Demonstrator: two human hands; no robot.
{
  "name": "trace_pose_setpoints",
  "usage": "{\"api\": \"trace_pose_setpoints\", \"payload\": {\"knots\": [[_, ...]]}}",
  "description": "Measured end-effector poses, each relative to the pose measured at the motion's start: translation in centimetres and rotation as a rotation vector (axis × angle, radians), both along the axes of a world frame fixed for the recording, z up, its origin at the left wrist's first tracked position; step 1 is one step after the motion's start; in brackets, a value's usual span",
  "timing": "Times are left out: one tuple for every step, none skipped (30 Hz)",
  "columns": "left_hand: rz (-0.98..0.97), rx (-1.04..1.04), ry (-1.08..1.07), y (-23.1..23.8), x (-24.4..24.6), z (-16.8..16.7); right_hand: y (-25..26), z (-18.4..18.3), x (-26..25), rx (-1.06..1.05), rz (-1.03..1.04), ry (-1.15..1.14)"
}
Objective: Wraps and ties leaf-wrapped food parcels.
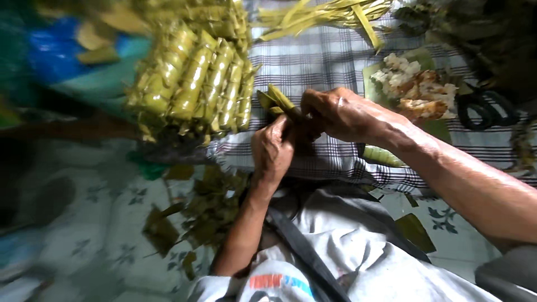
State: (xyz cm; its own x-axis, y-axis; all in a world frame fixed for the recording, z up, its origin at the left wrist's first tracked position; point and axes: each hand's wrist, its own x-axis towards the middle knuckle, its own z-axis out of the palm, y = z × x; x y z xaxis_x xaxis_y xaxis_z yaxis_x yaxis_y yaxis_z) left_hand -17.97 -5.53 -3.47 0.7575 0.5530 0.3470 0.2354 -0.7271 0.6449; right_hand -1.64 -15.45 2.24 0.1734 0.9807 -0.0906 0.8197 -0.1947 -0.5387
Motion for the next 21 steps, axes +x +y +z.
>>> {"api": "trace_pose_setpoints", "payload": {"knots": [[0.002,0.020,0.018,0.0,-0.1,0.1,0.0,-0.2,0.1,0.000,0.001,-0.003],[0.014,0.056,0.027,0.0,-0.1,0.3,-0.1,-0.4,0.2,0.016,-0.001,0.002],[0.032,0.106,0.026,0.0,0.0,0.4,-0.3,-0.6,0.4,0.045,-0.008,0.012],[0.052,0.165,0.022,-0.1,0.1,0.5,-0.5,-0.9,0.6,0.079,-0.017,0.026],[0.065,0.222,0.009,-0.2,0.2,0.6,-0.7,-1.3,0.7,0.104,-0.031,0.042],[0.072,0.263,0.004,-0.4,0.3,0.7,-1.0,-1.6,0.7,0.129,-0.056,0.067],[0.075,0.290,0.004,-0.5,0.4,0.8,-1.3,-1.9,0.6,0.156,-0.091,0.097],[0.077,0.311,0.008,-0.6,0.5,0.9,-1.6,-2.0,0.3,0.171,-0.137,0.143],[0.072,0.322,0.017,-0.7,0.6,1.0,-1.7,-2.1,0.1,0.194,-0.182,0.190],[0.060,0.320,0.021,-0.8,0.7,1.1,-1.8,-2.3,-0.3,0.217,-0.226,0.244],[0.035,0.300,0.014,-0.8,0.8,1.3,-1.9,-2.5,-0.6,0.242,-0.264,0.290],[-0.001,0.263,-0.010,-0.8,1.0,1.5,-2.0,-2.8,-0.8,0.277,-0.289,0.322],[-0.045,0.210,-0.031,-0.7,1.1,1.7,-2.1,-3.1,-1.0,0.324,-0.304,0.346],[-0.089,0.148,-0.050,-0.6,1.2,2.0,-2.1,-3.5,-1.2,0.376,-0.311,0.360],[-0.121,0.100,-0.059,-0.4,1.2,2.2,-2.2,-3.9,-1.3,0.418,-0.309,0.367],[-0.145,0.075,-0.056,-0.3,1.2,2.5,-2.2,-4.1,-1.3,0.441,-0.304,0.372],[-0.159,0.072,-0.040,-0.3,1.1,2.8,-2.3,-4.3,-1.2,0.448,-0.296,0.366],[-0.164,0.099,-0.026,-0.3,1.1,2.9,-2.4,-4.4,-1.0,0.446,-0.290,0.355],[-0.160,0.163,-0.012,-0.3,1.0,2.9,-2.5,-4.4,-1.0,0.447,-0.287,0.343],[-0.151,0.239,0.000,-0.2,1.0,2.8,-2.5,-4.4,-1.0,0.456,-0.287,0.334],[-0.136,0.307,0.016,-0.2,0.9,2.6,-2.4,-4.5,-1.0,0.472,-0.286,0.321]]}}
